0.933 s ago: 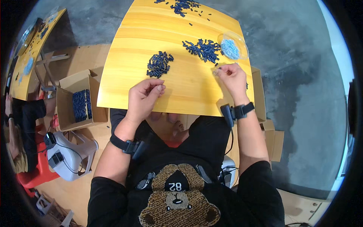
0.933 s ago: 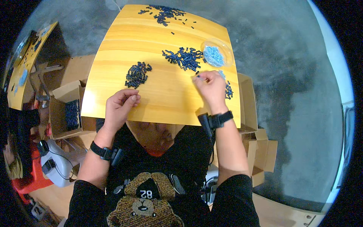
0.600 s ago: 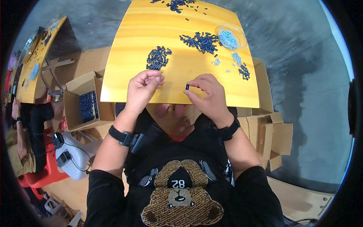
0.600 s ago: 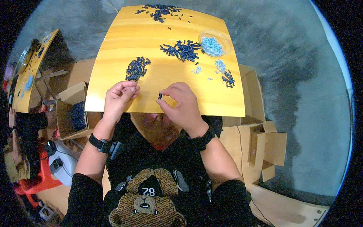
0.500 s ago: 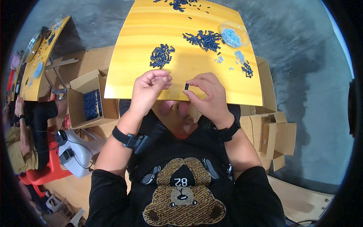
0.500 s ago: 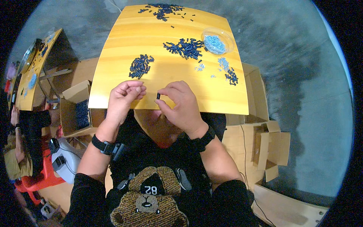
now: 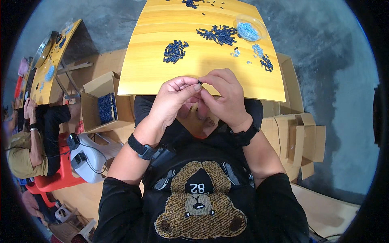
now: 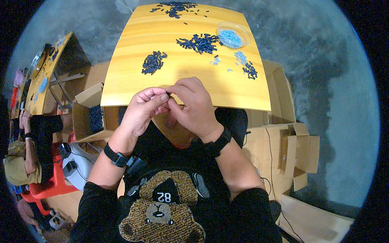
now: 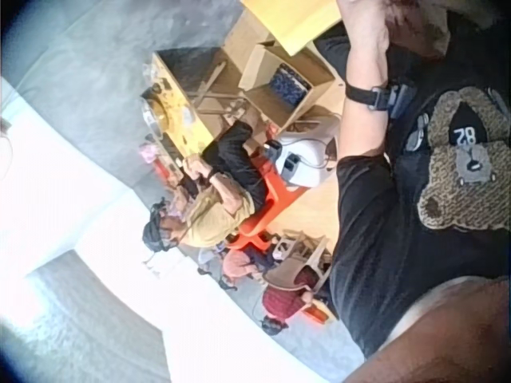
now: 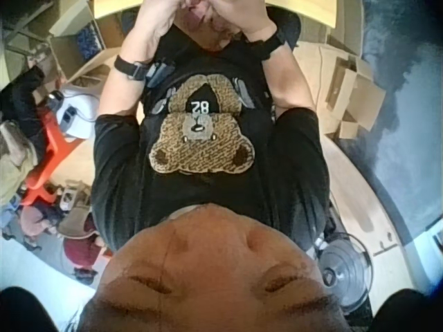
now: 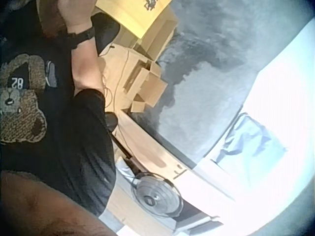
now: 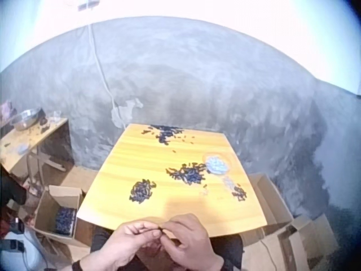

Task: The person repeatedly picks up a black plastic piece and a blue plastic piece, joins them together by hand, and places the assembled unit onto the table.

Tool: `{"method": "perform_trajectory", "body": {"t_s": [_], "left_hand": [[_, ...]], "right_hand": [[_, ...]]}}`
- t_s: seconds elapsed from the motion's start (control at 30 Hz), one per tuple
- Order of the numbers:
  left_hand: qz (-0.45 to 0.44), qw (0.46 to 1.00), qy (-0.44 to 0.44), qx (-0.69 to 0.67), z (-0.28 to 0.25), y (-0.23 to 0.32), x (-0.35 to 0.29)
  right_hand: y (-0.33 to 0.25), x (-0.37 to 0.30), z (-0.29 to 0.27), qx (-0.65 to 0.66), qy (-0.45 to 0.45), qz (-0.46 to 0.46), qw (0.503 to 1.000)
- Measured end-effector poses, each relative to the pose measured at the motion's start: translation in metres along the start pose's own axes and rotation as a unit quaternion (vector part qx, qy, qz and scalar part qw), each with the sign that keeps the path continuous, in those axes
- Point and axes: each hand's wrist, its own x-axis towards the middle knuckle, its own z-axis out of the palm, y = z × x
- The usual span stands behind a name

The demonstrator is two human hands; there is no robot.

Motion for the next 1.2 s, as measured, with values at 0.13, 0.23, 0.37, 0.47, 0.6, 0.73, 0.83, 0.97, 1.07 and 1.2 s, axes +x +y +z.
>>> {"method": "perform_trajectory", "body": {"t_s": [0.13,0.23,0.37,0.47,0.6,0.73,0.83,0.97,1.07,1.2], "left_hand": [[0.010,1.000,-0.022,0.002,0.001,-0.002,-0.002],[0.011,1.000,-0.016,0.014,0.003,-0.002,-0.004],[0.009,0.999,-0.006,0.043,-0.001,-0.006,-0.004],[0.012,0.999,-0.012,0.047,0.000,-0.005,-0.005],[-0.004,0.999,-0.016,0.046,0.002,-0.004,-0.005],[-0.036,0.999,-0.023,0.002,0.001,-0.005,-0.004],[-0.049,0.998,-0.027,-0.025,0.006,-0.006,-0.002],[-0.023,0.999,-0.003,0.031,0.004,-0.005,0.004],[-0.028,0.998,-0.001,0.055,-0.001,-0.008,0.013],[-0.012,0.995,0.032,0.090,-0.011,-0.011,0.027]], "right_hand": [[-0.006,-0.003,-0.004,0.014,0.002,0.006,1.000],[-0.008,-0.006,-0.007,0.005,0.000,0.004,1.000],[-0.006,-0.009,-0.011,0.005,-0.004,-0.004,1.000],[-0.006,-0.011,-0.011,0.011,0.000,-0.005,1.000],[-0.005,-0.012,-0.012,0.014,-0.007,-0.019,1.000],[-0.003,-0.013,-0.012,0.026,0.004,-0.011,1.000],[-0.002,-0.014,-0.009,0.053,0.005,-0.003,0.999],[0.001,-0.012,-0.008,0.035,0.002,0.009,0.999],[0.007,-0.013,-0.010,0.025,-0.004,0.023,0.999],[0.036,-0.016,-0.019,-0.003,-0.007,0.061,0.998]]}}
